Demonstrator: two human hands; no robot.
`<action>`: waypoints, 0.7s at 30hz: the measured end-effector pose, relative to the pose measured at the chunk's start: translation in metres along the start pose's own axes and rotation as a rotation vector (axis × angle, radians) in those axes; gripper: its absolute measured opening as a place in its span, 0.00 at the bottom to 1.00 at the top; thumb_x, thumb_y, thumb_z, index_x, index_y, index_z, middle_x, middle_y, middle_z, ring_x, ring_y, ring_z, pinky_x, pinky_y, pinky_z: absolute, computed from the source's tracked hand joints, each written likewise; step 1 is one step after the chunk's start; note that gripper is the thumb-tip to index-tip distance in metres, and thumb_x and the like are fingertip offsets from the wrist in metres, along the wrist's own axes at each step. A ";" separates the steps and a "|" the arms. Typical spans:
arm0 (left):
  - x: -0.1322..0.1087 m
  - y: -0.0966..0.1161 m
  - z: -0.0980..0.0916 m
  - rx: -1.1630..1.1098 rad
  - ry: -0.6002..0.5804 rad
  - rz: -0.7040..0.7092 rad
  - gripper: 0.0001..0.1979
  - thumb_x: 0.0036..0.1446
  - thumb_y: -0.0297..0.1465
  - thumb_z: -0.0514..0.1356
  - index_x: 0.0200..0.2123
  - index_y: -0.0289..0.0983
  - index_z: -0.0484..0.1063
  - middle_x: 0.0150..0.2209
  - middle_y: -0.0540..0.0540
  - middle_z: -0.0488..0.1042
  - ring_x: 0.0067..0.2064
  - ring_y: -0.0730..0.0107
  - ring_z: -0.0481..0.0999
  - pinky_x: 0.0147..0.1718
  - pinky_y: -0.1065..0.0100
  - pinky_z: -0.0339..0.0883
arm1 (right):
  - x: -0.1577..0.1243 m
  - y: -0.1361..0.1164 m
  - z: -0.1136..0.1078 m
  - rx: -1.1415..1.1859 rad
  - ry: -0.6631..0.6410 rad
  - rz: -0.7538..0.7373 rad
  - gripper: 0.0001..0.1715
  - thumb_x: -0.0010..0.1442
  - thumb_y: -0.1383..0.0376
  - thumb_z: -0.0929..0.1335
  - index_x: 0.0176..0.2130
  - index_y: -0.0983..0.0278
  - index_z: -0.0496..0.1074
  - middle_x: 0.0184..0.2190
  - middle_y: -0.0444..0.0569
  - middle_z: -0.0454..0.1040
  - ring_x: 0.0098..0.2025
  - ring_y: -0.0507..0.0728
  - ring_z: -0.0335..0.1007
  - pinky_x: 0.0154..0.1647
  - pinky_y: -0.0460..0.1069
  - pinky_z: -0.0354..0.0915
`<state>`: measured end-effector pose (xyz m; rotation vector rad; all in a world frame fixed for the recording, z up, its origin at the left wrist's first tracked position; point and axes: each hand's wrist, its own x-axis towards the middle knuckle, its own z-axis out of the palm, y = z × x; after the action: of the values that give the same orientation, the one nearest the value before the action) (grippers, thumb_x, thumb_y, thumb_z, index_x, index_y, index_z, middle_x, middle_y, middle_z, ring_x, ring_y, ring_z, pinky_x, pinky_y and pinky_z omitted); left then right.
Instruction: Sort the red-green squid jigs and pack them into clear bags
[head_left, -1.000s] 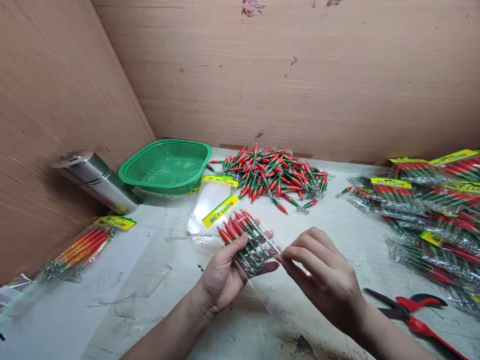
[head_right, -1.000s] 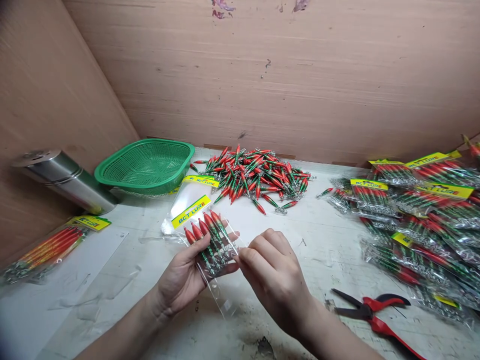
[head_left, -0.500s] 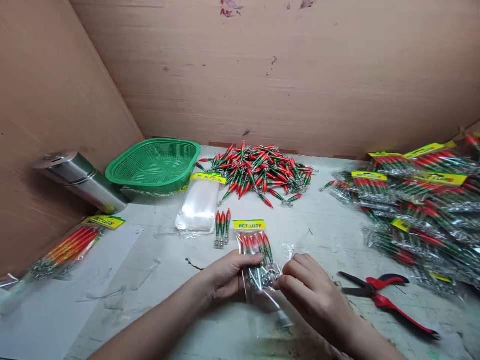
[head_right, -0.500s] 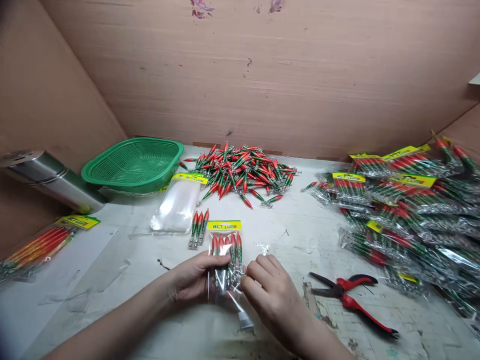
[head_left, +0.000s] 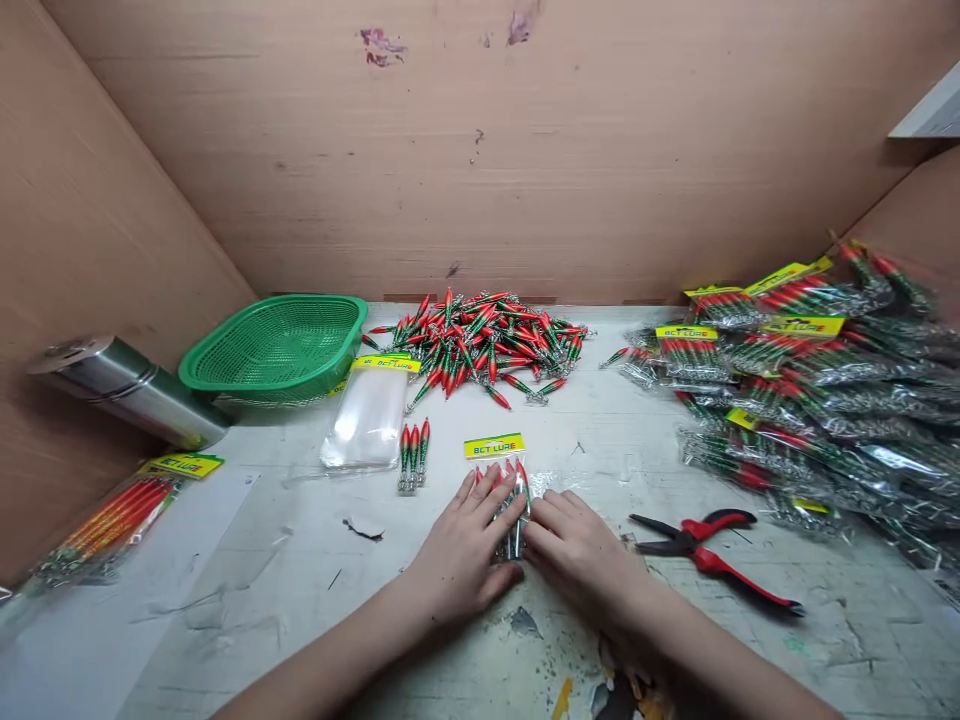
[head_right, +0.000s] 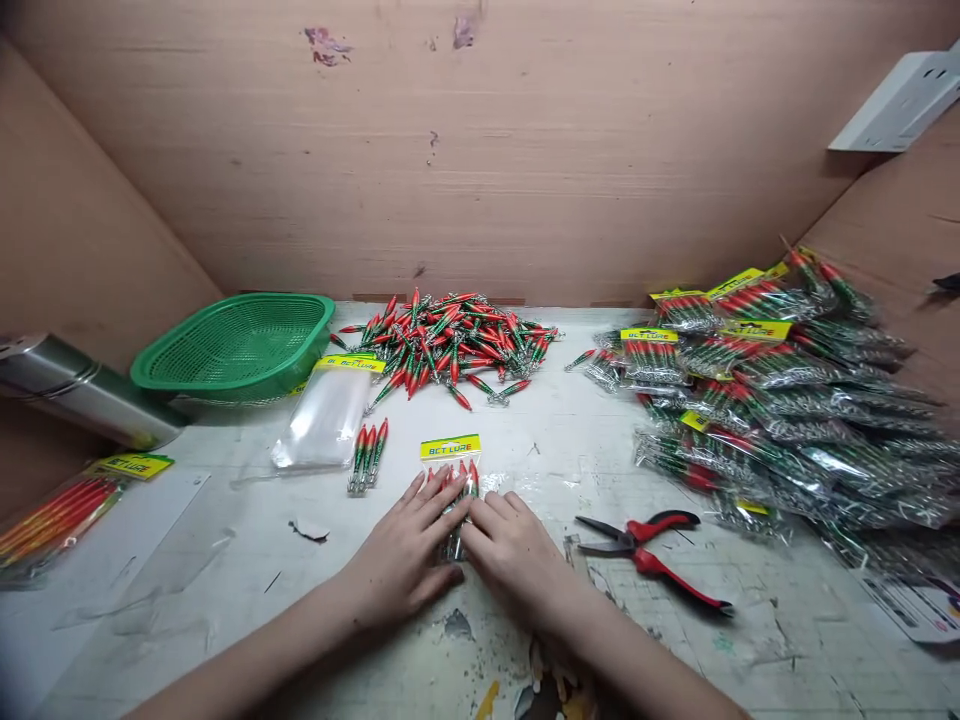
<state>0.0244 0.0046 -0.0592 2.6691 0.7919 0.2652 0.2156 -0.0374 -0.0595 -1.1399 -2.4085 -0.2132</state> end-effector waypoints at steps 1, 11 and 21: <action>0.003 -0.003 0.004 0.022 -0.001 0.008 0.32 0.54 0.30 0.59 0.62 0.34 0.58 0.65 0.34 0.58 0.67 0.48 0.52 0.62 0.43 0.51 | 0.001 0.001 0.003 -0.018 0.007 -0.020 0.17 0.65 0.72 0.59 0.26 0.64 0.66 0.27 0.48 0.67 0.30 0.56 0.57 0.32 0.49 0.52; -0.031 0.010 -0.009 -0.349 0.272 -0.476 0.25 0.58 0.39 0.56 0.56 0.34 0.62 0.39 0.37 0.77 0.39 0.56 0.78 0.39 0.54 0.73 | -0.007 -0.009 -0.021 0.222 -0.030 0.232 0.08 0.64 0.69 0.62 0.32 0.65 0.68 0.28 0.48 0.68 0.30 0.55 0.61 0.30 0.48 0.56; -0.023 0.014 0.001 -1.331 0.167 -0.924 0.40 0.40 0.33 0.67 0.56 0.33 0.53 0.19 0.59 0.69 0.18 0.73 0.70 0.22 0.70 0.67 | 0.005 -0.048 0.011 0.623 -0.317 0.469 0.05 0.59 0.70 0.67 0.30 0.64 0.68 0.29 0.47 0.72 0.30 0.53 0.69 0.30 0.46 0.62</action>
<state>0.0125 -0.0193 -0.0566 0.9405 1.1983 0.5112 0.1727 -0.0617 -0.0639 -1.4373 -2.1148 0.8593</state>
